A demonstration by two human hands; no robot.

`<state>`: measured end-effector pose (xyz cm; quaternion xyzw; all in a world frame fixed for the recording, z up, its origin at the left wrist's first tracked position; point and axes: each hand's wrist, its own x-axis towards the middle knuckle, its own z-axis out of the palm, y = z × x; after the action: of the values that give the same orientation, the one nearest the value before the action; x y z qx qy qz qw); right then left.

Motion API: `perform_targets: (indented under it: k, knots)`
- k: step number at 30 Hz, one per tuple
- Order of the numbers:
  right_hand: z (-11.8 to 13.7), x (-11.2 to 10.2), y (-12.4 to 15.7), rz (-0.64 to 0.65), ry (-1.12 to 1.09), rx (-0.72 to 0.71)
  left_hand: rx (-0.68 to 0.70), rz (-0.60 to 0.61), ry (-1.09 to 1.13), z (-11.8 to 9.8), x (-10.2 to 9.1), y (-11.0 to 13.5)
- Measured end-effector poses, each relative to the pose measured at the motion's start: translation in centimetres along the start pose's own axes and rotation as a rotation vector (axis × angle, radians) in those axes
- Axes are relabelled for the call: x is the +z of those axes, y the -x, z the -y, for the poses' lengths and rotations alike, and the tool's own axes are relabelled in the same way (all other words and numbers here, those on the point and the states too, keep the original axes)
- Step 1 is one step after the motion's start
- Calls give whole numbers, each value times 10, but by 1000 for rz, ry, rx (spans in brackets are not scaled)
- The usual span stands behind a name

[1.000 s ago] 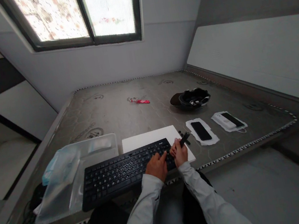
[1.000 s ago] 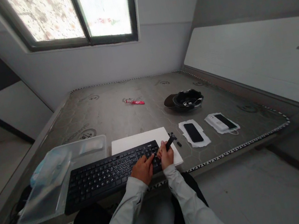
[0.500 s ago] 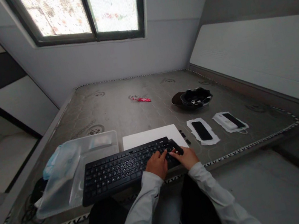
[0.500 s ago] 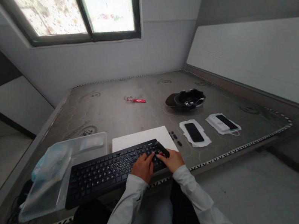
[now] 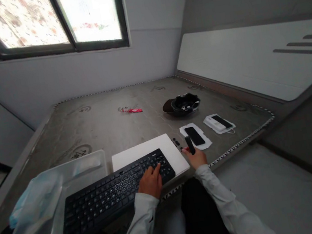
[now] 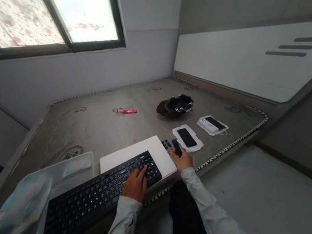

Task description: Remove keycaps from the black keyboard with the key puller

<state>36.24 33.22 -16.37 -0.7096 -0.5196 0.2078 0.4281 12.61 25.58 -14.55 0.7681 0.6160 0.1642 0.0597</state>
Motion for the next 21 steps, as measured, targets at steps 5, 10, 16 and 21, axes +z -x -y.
perform_targets:
  k: [5,10,16,21]
  knots:
    - [-52,4,-47,1,45,82,2,-18,-39,0,1,-2]
    - [-71,36,-66,98,109,110,24,-38,-71,0,2,-3]
    - [-82,74,-75,73,107,177,7,-49,-95,1,7,-3]
    - [-85,89,-76,3,84,205,13,-60,-96,2,9,-3]
